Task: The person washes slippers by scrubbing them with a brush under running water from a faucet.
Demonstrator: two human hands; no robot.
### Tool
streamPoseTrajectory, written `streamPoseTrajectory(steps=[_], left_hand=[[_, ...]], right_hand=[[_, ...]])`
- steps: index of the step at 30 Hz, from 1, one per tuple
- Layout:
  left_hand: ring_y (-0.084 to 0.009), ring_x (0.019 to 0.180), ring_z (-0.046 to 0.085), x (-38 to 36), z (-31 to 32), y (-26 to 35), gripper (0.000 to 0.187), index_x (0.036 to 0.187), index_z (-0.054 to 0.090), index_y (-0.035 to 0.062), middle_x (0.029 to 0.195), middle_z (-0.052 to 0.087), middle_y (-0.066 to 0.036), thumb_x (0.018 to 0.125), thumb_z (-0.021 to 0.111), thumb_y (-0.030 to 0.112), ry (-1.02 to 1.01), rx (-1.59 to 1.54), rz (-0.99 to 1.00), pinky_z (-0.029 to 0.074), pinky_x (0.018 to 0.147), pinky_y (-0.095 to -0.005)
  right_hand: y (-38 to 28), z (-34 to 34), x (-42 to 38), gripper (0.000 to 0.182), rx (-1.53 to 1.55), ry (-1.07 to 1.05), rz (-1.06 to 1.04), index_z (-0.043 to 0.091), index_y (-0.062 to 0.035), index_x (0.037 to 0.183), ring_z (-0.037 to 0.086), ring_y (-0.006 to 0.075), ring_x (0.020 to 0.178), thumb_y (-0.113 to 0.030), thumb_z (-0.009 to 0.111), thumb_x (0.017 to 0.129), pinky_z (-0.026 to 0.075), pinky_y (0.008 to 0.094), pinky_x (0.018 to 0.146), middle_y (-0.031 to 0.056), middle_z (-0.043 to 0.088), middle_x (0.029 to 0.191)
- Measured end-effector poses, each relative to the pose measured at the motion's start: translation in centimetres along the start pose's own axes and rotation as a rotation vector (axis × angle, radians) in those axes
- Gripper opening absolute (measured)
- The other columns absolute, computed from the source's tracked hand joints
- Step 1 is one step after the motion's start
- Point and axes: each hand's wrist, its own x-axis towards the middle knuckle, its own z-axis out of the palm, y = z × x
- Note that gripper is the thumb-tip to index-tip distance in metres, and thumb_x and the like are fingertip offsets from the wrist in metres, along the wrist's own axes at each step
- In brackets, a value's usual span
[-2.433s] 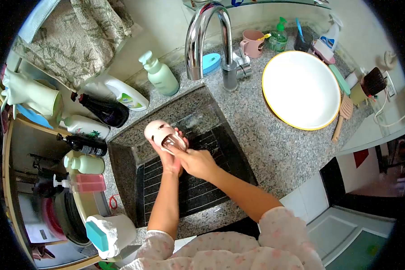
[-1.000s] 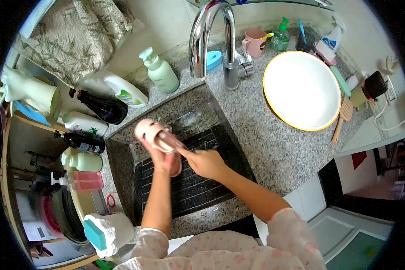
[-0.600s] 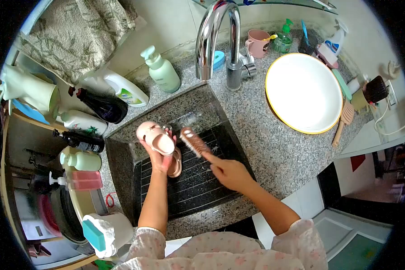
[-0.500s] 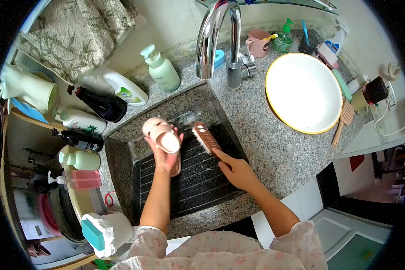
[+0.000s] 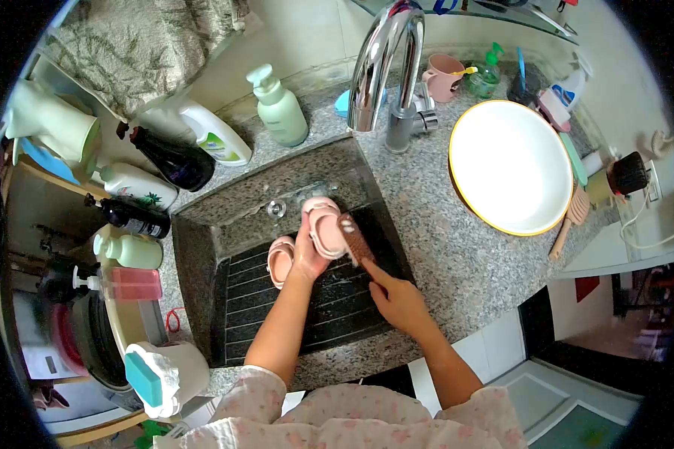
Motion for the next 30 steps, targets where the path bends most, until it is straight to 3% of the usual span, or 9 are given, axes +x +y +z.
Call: streamPoseTrajectory(steps=[3, 6, 10, 15, 18, 23, 25, 28, 30], left_hand=[[-0.0229, 0.099, 0.057, 0.2, -0.3, -0.2, 0.054, 0.126, 0.042, 0.0080, 0.108, 0.057, -0.010, 0.092, 0.042, 0.050, -0.009, 0.096, 0.067, 0.047, 0.088, -0.0370], [-0.0190, 0.092, 0.058, -0.7, 2.7, -0.8, 0.043, 0.122, 0.041, 0.0080, 0.104, 0.057, -0.008, 0.094, 0.044, 0.041, 0.189, 0.347, 0.365, 0.051, 0.078, -0.0345], [-0.0267, 0.097, 0.058, -1.1, 2.4, 2.9, 0.047, 0.127, 0.030, 0.0066, 0.114, 0.051, -0.016, 0.094, 0.045, 0.036, 0.324, 0.412, 0.579, 0.053, 0.077, -0.0371], [-0.0267, 0.095, 0.058, -0.3, 1.2, 0.2, 0.046, 0.127, 0.030, 0.0086, 0.114, 0.051, -0.015, 0.094, 0.044, 0.036, 0.400, 0.372, 0.600, 0.053, 0.077, -0.0379], [-0.0254, 0.090, 0.059, -0.5, 1.2, 4.0, 0.044, 0.127, 0.028, 0.0119, 0.108, 0.052, -0.012, 0.094, 0.042, 0.038, 0.357, 0.267, 0.607, 0.054, 0.070, -0.0370], [-0.0238, 0.098, 0.057, 0.3, 0.2, 1.4, 0.044, 0.127, 0.031, 0.0090, 0.115, 0.050, -0.013, 0.094, 0.045, 0.035, 0.342, 0.208, 0.620, 0.051, 0.079, -0.0365], [-0.0241, 0.095, 0.058, 0.0, 1.3, 2.5, 0.044, 0.126, 0.031, 0.0090, 0.112, 0.052, -0.013, 0.094, 0.045, 0.035, 0.406, 0.174, 0.606, 0.052, 0.078, -0.0358], [-0.0249, 0.091, 0.060, -0.6, 0.8, 4.5, 0.044, 0.126, 0.031, 0.0098, 0.107, 0.054, -0.013, 0.094, 0.041, 0.038, 0.338, 0.249, 0.658, 0.054, 0.072, -0.0355], [-0.0239, 0.093, 0.059, 0.0, -0.5, 3.0, 0.042, 0.125, 0.034, 0.0104, 0.106, 0.055, -0.011, 0.095, 0.039, 0.039, 0.303, 0.198, 0.624, 0.053, 0.076, -0.0372]], right_hand=[[0.2, 2.0, 1.9, 0.047, -0.200, -0.021, -0.209, 0.046, -0.0214, 0.132, 0.059, 0.0325, 0.056, -0.015, 0.052, 0.086, 0.048, 0.0379, 0.056, 0.0175, 0.063, 0.076], [0.0, 4.8, 6.1, 0.059, -0.515, 0.351, -0.322, 0.043, -0.0251, 0.134, 0.053, 0.0298, 0.045, -0.014, 0.057, 0.079, 0.044, 0.0390, 0.042, 0.0138, 0.052, 0.060], [0.3, 6.2, 2.3, 0.054, -0.645, 0.165, -0.367, 0.046, -0.0205, 0.130, 0.051, 0.0241, 0.039, -0.009, 0.054, 0.078, 0.040, 0.0367, 0.036, 0.0099, 0.051, 0.059], [-0.2, 7.0, 7.2, 0.056, -0.541, 0.390, -0.436, 0.047, -0.0217, 0.131, 0.053, 0.0256, 0.041, -0.011, 0.055, 0.076, 0.042, 0.0378, 0.037, 0.0104, 0.052, 0.059], [-0.4, 6.4, 3.7, 0.059, -0.466, 0.120, -0.364, 0.042, -0.0244, 0.134, 0.055, 0.0274, 0.045, -0.013, 0.054, 0.078, 0.045, 0.0394, 0.042, 0.0107, 0.055, 0.059], [-0.5, 6.8, 8.5, 0.055, -0.409, 0.320, -0.459, 0.044, -0.0250, 0.132, 0.055, 0.0271, 0.045, -0.013, 0.054, 0.078, 0.045, 0.0383, 0.042, 0.0104, 0.056, 0.060], [-0.6, 6.7, 7.4, 0.055, -0.406, 0.303, -0.473, 0.047, -0.0233, 0.130, 0.057, 0.0268, 0.047, -0.014, 0.057, 0.077, 0.046, 0.0371, 0.044, 0.0091, 0.057, 0.061], [0.1, 5.7, 3.6, 0.058, -0.464, 0.032, -0.362, 0.045, -0.0262, 0.132, 0.056, 0.0264, 0.046, -0.013, 0.058, 0.077, 0.046, 0.0373, 0.042, 0.0088, 0.057, 0.060], [-0.3, 6.2, 5.5, 0.059, -0.464, 0.144, -0.398, 0.044, -0.0263, 0.133, 0.056, 0.0262, 0.046, -0.014, 0.057, 0.077, 0.046, 0.0378, 0.042, 0.0091, 0.056, 0.060]])
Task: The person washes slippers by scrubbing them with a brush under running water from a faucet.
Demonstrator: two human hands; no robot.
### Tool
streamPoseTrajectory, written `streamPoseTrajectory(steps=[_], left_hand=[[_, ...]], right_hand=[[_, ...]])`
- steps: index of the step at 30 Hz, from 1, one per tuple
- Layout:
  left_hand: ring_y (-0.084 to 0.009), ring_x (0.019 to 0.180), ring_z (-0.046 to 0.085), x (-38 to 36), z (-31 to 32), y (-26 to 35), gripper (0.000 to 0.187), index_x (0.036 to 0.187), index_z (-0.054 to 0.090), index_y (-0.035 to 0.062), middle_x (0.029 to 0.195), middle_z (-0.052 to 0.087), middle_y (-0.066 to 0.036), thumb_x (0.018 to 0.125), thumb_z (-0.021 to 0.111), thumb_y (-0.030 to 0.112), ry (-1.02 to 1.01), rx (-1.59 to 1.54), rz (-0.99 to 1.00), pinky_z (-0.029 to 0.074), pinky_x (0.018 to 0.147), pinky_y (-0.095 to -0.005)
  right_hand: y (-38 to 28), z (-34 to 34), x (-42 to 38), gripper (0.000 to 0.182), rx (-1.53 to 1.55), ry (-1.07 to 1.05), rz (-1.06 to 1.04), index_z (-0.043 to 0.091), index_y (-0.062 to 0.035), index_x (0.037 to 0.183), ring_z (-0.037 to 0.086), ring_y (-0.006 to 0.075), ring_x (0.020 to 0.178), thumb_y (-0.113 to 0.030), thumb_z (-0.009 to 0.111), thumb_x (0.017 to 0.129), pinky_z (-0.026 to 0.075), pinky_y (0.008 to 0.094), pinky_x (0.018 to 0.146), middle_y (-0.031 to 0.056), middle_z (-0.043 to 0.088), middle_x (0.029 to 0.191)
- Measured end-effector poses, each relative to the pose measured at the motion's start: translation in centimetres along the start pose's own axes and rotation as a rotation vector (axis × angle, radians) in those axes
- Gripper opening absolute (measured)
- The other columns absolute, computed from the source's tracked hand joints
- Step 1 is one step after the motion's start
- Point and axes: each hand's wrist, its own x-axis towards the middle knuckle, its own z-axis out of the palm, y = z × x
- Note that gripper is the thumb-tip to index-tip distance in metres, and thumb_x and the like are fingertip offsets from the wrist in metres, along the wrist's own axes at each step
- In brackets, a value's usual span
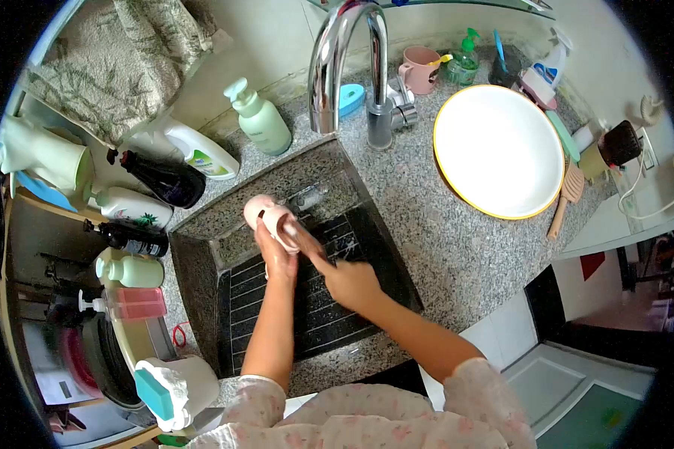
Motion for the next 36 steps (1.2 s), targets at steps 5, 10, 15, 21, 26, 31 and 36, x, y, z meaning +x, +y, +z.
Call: streamPoseTrajectory(steps=[5, 10, 15, 21, 26, 31, 36], left_hand=[[-0.0242, 0.093, 0.060, 0.3, 1.5, 1.4, 0.042, 0.122, 0.036, 0.0094, 0.107, 0.056, -0.012, 0.095, 0.036, 0.041, 0.039, 0.085, -0.044, 0.052, 0.079, -0.0381], [-0.0250, 0.101, 0.056, -0.7, 1.0, -0.6, 0.045, 0.128, 0.036, 0.0109, 0.112, 0.054, -0.011, 0.095, 0.037, 0.041, 0.024, -0.003, -0.073, 0.049, 0.084, -0.0407], [-0.0231, 0.089, 0.061, 1.5, -0.4, 1.9, 0.048, 0.119, 0.044, 0.0062, 0.105, 0.058, -0.010, 0.093, 0.036, 0.046, -0.005, 0.027, -0.043, 0.052, 0.079, -0.0352], [-0.0225, 0.098, 0.057, 0.7, 0.0, -1.1, 0.040, 0.121, 0.039, 0.0089, 0.107, 0.055, -0.009, 0.095, 0.039, 0.039, -0.029, -0.126, -0.128, 0.049, 0.082, -0.0366], [-0.0248, 0.102, 0.057, 1.9, -2.0, 1.5, 0.055, 0.124, 0.044, 0.0093, 0.114, 0.056, -0.010, 0.091, 0.037, 0.053, -0.038, 0.002, -0.122, 0.049, 0.086, -0.0376], [-0.0248, 0.106, 0.056, 0.4, -0.7, 2.5, 0.056, 0.126, 0.043, 0.0077, 0.119, 0.055, -0.011, 0.092, 0.037, 0.052, -0.034, -0.157, -0.198, 0.045, 0.093, -0.0376], [-0.0234, 0.103, 0.056, 0.6, -1.0, 1.8, 0.048, 0.125, 0.041, 0.0074, 0.114, 0.056, -0.011, 0.095, 0.035, 0.045, -0.140, -0.103, -0.142, 0.047, 0.089, -0.0369]], right_hand=[[0.2, -0.1, 0.3, 0.059, -0.030, 0.115, -0.063, 0.044, -0.0264, 0.133, 0.053, 0.0258, 0.040, -0.012, 0.056, 0.077, 0.044, 0.0379, 0.039, 0.0094, 0.055, 0.057], [0.9, 0.7, 2.2, 0.053, 0.003, 0.204, -0.059, 0.047, -0.0262, 0.130, 0.053, 0.0260, 0.041, -0.013, 0.054, 0.078, 0.045, 0.0378, 0.041, 0.0096, 0.056, 0.058], [0.0, -1.2, -1.4, 0.057, 0.021, -0.115, -0.049, 0.045, -0.0266, 0.132, 0.054, 0.0271, 0.042, -0.012, 0.055, 0.078, 0.044, 0.0386, 0.040, 0.0094, 0.056, 0.057], [0.8, 1.1, 4.0, 0.057, -0.020, 0.188, -0.071, 0.045, -0.0231, 0.132, 0.056, 0.0276, 0.045, -0.012, 0.055, 0.077, 0.045, 0.0374, 0.041, 0.0105, 0.057, 0.059], [0.4, -1.7, -2.1, 0.060, -0.038, -0.146, -0.058, 0.042, -0.0259, 0.134, 0.054, 0.0259, 0.045, -0.014, 0.057, 0.077, 0.045, 0.0375, 0.041, 0.0079, 0.055, 0.061], [0.4, -3.6, -0.9, 0.058, 0.088, 0.098, -0.045, 0.044, -0.0281, 0.133, 0.054, 0.0258, 0.047, -0.014, 0.056, 0.079, 0.045, 0.0367, 0.044, 0.0073, 0.053, 0.061], [-0.2, -1.1, -0.8, 0.057, -0.002, 0.032, -0.064, 0.046, -0.0274, 0.132, 0.054, 0.0254, 0.044, -0.015, 0.058, 0.077, 0.045, 0.0372, 0.042, 0.0078, 0.053, 0.059]])
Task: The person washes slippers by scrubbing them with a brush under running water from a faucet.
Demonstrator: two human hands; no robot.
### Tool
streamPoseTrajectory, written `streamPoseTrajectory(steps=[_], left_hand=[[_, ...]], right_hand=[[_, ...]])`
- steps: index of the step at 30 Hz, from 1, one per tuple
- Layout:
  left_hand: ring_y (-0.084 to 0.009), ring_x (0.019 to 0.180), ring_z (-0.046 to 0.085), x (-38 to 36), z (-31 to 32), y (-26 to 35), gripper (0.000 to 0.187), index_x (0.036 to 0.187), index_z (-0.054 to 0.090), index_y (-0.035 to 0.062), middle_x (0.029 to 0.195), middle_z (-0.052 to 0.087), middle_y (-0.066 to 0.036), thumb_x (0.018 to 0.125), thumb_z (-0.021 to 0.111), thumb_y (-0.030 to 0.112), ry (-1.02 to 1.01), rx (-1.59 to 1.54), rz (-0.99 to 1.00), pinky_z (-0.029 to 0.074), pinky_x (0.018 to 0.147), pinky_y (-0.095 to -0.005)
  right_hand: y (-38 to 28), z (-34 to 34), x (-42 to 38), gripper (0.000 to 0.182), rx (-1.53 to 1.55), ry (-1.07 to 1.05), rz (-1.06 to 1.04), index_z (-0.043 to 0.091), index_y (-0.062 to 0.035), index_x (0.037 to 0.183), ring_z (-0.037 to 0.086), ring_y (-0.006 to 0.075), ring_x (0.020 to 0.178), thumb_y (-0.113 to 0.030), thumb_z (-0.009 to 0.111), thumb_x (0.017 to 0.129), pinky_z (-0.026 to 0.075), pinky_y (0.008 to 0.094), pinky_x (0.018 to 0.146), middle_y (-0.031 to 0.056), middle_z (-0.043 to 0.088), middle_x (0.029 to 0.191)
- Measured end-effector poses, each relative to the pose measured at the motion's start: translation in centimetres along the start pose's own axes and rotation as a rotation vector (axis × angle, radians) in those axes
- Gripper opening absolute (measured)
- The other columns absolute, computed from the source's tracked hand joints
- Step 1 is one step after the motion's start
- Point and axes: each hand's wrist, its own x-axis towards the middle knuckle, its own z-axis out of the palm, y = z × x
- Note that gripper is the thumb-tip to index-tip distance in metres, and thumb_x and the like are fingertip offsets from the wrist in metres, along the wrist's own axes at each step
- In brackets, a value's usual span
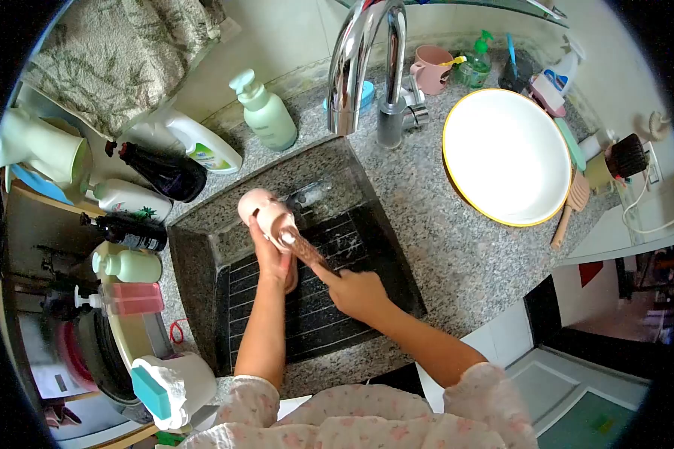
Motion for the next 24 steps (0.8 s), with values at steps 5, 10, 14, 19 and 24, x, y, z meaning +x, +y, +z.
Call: streamPoseTrajectory(steps=[5, 10, 14, 19, 24], left_hand=[[-0.0230, 0.100, 0.057, -0.8, 1.6, -1.3, 0.047, 0.123, 0.044, 0.0096, 0.109, 0.058, -0.010, 0.094, 0.038, 0.046, 0.142, 0.071, 0.045, 0.048, 0.086, -0.0375], [-0.0229, 0.099, 0.057, -0.4, -0.5, -0.4, 0.050, 0.122, 0.047, 0.0092, 0.108, 0.059, -0.010, 0.093, 0.036, 0.049, 0.134, 0.075, -0.051, 0.046, 0.088, -0.0377], [-0.0230, 0.097, 0.059, -0.3, -0.2, -1.6, 0.046, 0.123, 0.041, 0.0078, 0.105, 0.058, -0.009, 0.094, 0.037, 0.043, 0.040, -0.008, -0.090, 0.049, 0.084, -0.0363], [-0.0236, 0.097, 0.059, 0.3, -0.8, -0.7, 0.045, 0.125, 0.038, 0.0075, 0.109, 0.056, -0.012, 0.095, 0.038, 0.041, 0.076, 0.057, 0.008, 0.050, 0.084, -0.0367], [-0.0221, 0.095, 0.060, 0.5, 0.0, -0.3, 0.051, 0.122, 0.045, 0.0081, 0.105, 0.060, -0.011, 0.093, 0.034, 0.049, 0.108, 0.185, 0.029, 0.051, 0.081, -0.0358]], right_hand=[[-0.1, 2.3, 2.8, 0.055, -0.022, 0.086, 0.020, 0.047, -0.0234, 0.130, 0.055, 0.0245, 0.045, -0.013, 0.056, 0.077, 0.044, 0.0364, 0.041, 0.0100, 0.056, 0.061], [0.1, 1.7, 1.1, 0.057, 0.072, -0.034, 0.018, 0.044, -0.0267, 0.133, 0.054, 0.0262, 0.044, -0.013, 0.056, 0.078, 0.045, 0.0385, 0.042, 0.0091, 0.055, 0.059], [1.0, 2.9, 2.4, 0.060, 0.041, 0.104, -0.014, 0.042, -0.0276, 0.134, 0.054, 0.0271, 0.043, -0.014, 0.056, 0.077, 0.045, 0.0385, 0.041, 0.0108, 0.056, 0.059], [0.1, 1.6, 0.9, 0.059, 0.052, -0.002, 0.016, 0.043, -0.0246, 0.133, 0.055, 0.0265, 0.043, -0.015, 0.057, 0.077, 0.046, 0.0379, 0.042, 0.0108, 0.057, 0.059], [0.1, 0.7, 1.5, 0.052, 0.059, -0.044, 0.031, 0.048, -0.0230, 0.130, 0.057, 0.0268, 0.048, -0.014, 0.056, 0.079, 0.046, 0.0375, 0.044, 0.0103, 0.058, 0.062]])
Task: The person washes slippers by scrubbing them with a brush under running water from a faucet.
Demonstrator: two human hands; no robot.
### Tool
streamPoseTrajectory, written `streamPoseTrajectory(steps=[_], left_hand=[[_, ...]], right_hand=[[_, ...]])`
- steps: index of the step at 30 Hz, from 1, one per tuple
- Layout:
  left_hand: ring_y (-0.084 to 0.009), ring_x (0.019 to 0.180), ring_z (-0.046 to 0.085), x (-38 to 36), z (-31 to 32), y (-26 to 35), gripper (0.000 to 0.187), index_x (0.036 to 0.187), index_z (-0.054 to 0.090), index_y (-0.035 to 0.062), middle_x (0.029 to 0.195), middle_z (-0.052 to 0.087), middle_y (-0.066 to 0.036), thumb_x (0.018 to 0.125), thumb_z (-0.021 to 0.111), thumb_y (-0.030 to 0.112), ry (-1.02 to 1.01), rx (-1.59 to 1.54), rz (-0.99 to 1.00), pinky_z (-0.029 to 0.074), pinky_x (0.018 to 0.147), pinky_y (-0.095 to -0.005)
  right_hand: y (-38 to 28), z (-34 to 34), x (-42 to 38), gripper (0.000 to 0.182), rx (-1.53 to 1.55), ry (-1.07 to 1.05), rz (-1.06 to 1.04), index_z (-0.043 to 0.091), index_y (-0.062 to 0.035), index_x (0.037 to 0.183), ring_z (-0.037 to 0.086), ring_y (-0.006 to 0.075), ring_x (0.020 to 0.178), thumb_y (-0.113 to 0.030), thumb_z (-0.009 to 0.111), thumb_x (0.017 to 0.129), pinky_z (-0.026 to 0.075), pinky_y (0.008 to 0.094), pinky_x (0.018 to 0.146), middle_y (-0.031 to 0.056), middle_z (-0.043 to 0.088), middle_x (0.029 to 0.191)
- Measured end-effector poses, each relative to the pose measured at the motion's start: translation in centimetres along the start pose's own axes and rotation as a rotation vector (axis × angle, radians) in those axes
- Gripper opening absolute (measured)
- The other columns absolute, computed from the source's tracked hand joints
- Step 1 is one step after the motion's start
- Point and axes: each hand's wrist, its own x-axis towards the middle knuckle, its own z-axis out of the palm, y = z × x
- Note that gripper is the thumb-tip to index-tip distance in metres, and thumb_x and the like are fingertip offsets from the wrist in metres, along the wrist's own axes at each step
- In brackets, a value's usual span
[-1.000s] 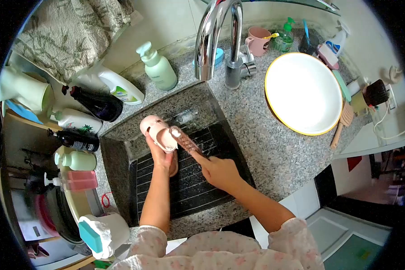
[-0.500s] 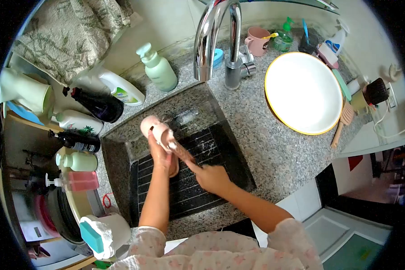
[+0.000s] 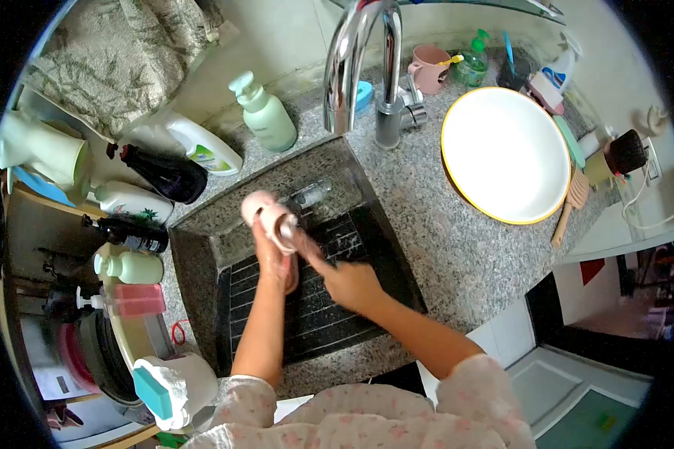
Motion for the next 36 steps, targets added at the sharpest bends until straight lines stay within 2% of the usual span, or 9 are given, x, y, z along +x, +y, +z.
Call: streamPoseTrajectory(steps=[3, 7, 11, 14, 21, 25, 28, 32, 36], left_hand=[[-0.0228, 0.092, 0.061, -0.6, -0.7, 0.4, 0.053, 0.122, 0.045, 0.0072, 0.103, 0.061, -0.011, 0.093, 0.033, 0.050, 0.002, -0.003, -0.025, 0.052, 0.080, -0.0354], [-0.0242, 0.096, 0.060, -1.7, 0.9, -1.3, 0.046, 0.125, 0.036, 0.0071, 0.110, 0.056, -0.012, 0.095, 0.036, 0.042, -0.014, -0.183, -0.081, 0.053, 0.078, -0.0360], [-0.0233, 0.097, 0.059, -0.7, -0.9, 1.5, 0.048, 0.120, 0.043, 0.0064, 0.107, 0.058, -0.013, 0.095, 0.033, 0.045, -0.044, -0.123, -0.078, 0.052, 0.080, -0.0368], [-0.0218, 0.103, 0.056, -2.4, 0.7, -1.4, 0.054, 0.122, 0.046, 0.0081, 0.109, 0.057, -0.010, 0.093, 0.034, 0.052, -0.075, -0.136, -0.093, 0.048, 0.089, -0.0381], [-0.0236, 0.095, 0.060, -0.6, -0.8, 0.7, 0.057, 0.121, 0.044, 0.0064, 0.101, 0.060, -0.011, 0.093, 0.029, 0.054, -0.021, -0.012, -0.008, 0.052, 0.081, -0.0366], [-0.0232, 0.100, 0.056, -2.1, 1.4, -1.0, 0.056, 0.125, 0.042, 0.0087, 0.107, 0.058, -0.010, 0.093, 0.032, 0.053, -0.047, -0.107, -0.086, 0.046, 0.089, -0.0388], [-0.0240, 0.099, 0.059, -1.1, -0.2, 1.0, 0.055, 0.123, 0.044, 0.0062, 0.109, 0.059, -0.011, 0.092, 0.036, 0.051, -0.045, -0.081, -0.049, 0.049, 0.085, -0.0370], [-0.0262, 0.099, 0.059, -1.9, -0.5, 2.2, 0.056, 0.124, 0.044, 0.0057, 0.111, 0.058, -0.013, 0.092, 0.034, 0.051, -0.077, -0.192, -0.063, 0.049, 0.086, -0.0378], [-0.0289, 0.100, 0.058, -2.0, 0.1, 2.9, 0.060, 0.124, 0.045, 0.0053, 0.112, 0.057, -0.015, 0.092, 0.029, 0.054, -0.232, -0.310, -0.060, 0.050, 0.084, -0.0381]], right_hand=[[-0.5, 0.1, -1.8, 0.051, 0.083, -0.140, 0.030, 0.049, -0.0245, 0.129, 0.057, 0.0265, 0.049, -0.014, 0.055, 0.080, 0.046, 0.0376, 0.045, 0.0100, 0.057, 0.060], [0.4, 1.5, 1.9, 0.055, -0.013, 0.179, 0.019, 0.045, -0.0296, 0.132, 0.057, 0.0277, 0.047, -0.015, 0.055, 0.080, 0.047, 0.0406, 0.045, 0.0112, 0.055, 0.056], [-0.4, 0.0, -2.2, 0.058, 0.063, -0.154, 0.012, 0.043, -0.0270, 0.133, 0.056, 0.0271, 0.045, -0.015, 0.055, 0.078, 0.047, 0.0391, 0.042, 0.0116, 0.057, 0.059], [0.5, 1.5, 1.3, 0.056, -0.012, 0.202, -0.039, 0.043, -0.0249, 0.133, 0.056, 0.0279, 0.045, -0.015, 0.055, 0.079, 0.046, 0.0380, 0.042, 0.0106, 0.055, 0.057], [-0.7, -0.6, -2.9, 0.057, 0.029, -0.109, -0.025, 0.044, -0.0238, 0.133, 0.055, 0.0267, 0.044, -0.013, 0.056, 0.079, 0.044, 0.0388, 0.041, 0.0098, 0.055, 0.058], [-0.3, 0.4, 0.9, 0.057, 0.020, 0.217, -0.027, 0.045, -0.0252, 0.133, 0.056, 0.0260, 0.047, -0.015, 0.057, 0.078, 0.045, 0.0390, 0.043, 0.0091, 0.056, 0.060], [-0.6, -1.0, -2.6, 0.059, -0.018, -0.076, -0.008, 0.041, -0.0275, 0.135, 0.056, 0.0276, 0.048, -0.017, 0.057, 0.079, 0.046, 0.0393, 0.045, 0.0093, 0.056, 0.061], [-0.9, -3.0, -4.2, 0.057, 0.136, -0.004, 0.001, 0.042, -0.0283, 0.134, 0.055, 0.0283, 0.049, -0.014, 0.056, 0.080, 0.045, 0.0398, 0.045, 0.0088, 0.054, 0.060], [-0.7, -5.8, -4.4, 0.049, 0.340, 0.063, 0.137, 0.046, -0.0192, 0.132, 0.063, 0.0246, 0.067, -0.009, 0.055, 0.085, 0.049, 0.0301, 0.061, 0.0156, 0.064, 0.087]])
